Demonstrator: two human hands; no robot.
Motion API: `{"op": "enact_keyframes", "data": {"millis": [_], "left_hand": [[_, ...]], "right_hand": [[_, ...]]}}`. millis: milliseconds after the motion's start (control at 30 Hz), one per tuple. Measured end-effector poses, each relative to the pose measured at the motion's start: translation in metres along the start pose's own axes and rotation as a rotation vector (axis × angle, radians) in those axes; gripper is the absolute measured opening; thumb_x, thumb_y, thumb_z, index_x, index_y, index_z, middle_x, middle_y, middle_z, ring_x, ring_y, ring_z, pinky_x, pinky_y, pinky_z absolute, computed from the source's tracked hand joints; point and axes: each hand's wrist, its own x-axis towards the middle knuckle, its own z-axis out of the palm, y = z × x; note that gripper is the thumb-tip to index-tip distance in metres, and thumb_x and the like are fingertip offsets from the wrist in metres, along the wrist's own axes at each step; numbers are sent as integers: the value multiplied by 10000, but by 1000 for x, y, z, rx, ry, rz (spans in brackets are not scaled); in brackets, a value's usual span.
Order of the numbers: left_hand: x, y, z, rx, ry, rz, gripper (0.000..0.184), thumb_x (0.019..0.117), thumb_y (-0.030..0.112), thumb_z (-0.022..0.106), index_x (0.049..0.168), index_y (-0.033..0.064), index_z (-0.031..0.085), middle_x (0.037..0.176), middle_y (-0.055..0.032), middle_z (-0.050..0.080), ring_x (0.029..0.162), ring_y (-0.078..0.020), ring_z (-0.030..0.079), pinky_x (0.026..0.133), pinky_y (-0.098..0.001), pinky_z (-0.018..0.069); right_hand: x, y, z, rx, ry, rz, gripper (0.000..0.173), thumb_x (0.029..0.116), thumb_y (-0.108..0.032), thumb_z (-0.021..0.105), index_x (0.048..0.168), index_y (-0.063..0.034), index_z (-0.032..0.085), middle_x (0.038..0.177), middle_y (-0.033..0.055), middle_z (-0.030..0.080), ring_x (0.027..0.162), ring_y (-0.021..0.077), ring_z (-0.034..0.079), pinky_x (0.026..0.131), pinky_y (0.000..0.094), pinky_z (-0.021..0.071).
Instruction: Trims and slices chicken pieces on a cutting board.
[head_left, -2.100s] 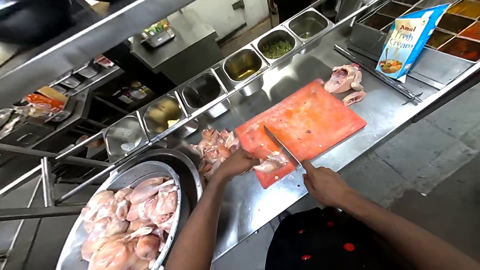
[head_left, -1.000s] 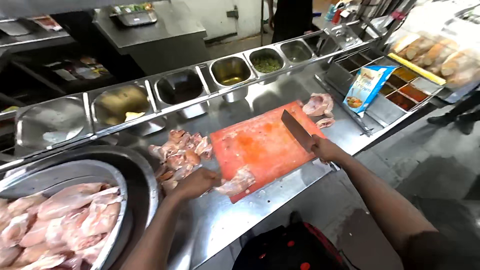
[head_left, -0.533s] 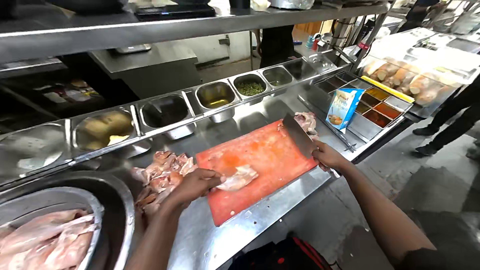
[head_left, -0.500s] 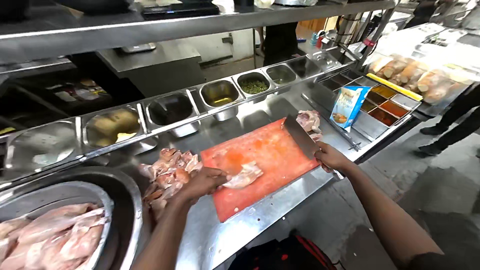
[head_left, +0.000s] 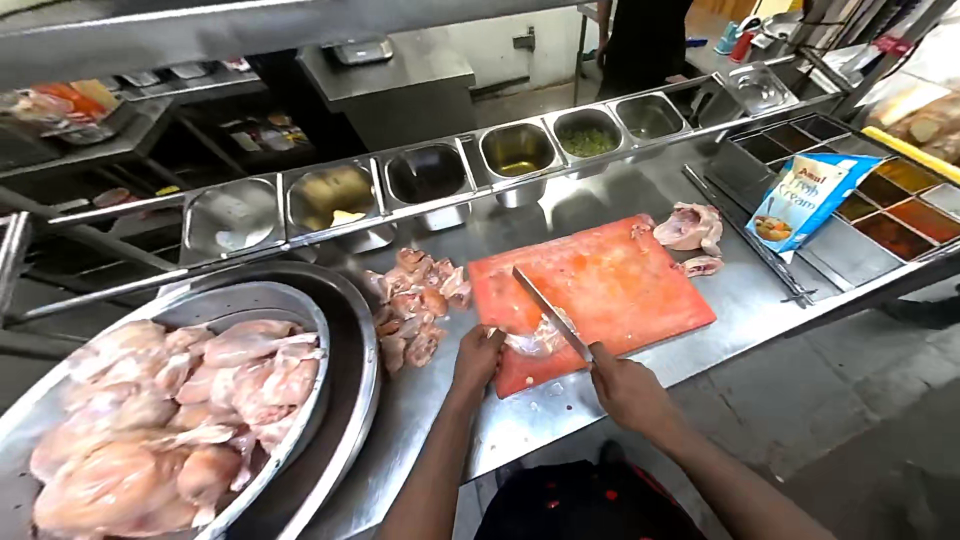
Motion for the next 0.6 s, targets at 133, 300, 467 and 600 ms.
{"op": "enact_keyframes", "data": {"millis": [133,300,467,600], "left_hand": [[-1,-5,8,-53,63,4,314,1087,280,536,1000,4,657,712,-76,641,540,-144,582,515,-290,510],[-4,-10,7,-35,79,2,300,1083,276,546,1009,14,672,724,-68,650,537,-139,582,513,-295,516],[-2,-15,9,56,114,10,330,1071,334,558,1024,37,693,764,-80,670,604,-179,622,586,-371,546],[-2,-14,11,101,146,33,319,1062,339,575,1047,53,716,788,-91,692,636,-200,641,616,-407,551]], "right_hand": [[9,-13,-9,-118,-65,48,304,1093,-312,378,1315,-153,510,890,132,697,870,364,723,761,547,572],[-18,-43,-83,18,807,-372,317,1072,-273,409,1122,-16,589,586,46,565,446,229,587,391,433,489],[7,-52,-43,51,643,-209,316,1059,-262,421,1174,5,547,668,104,623,556,283,663,513,476,565],[57,-38,-5,-65,-187,131,345,1024,-232,546,1320,-80,454,949,171,672,898,385,712,765,568,576]]}}
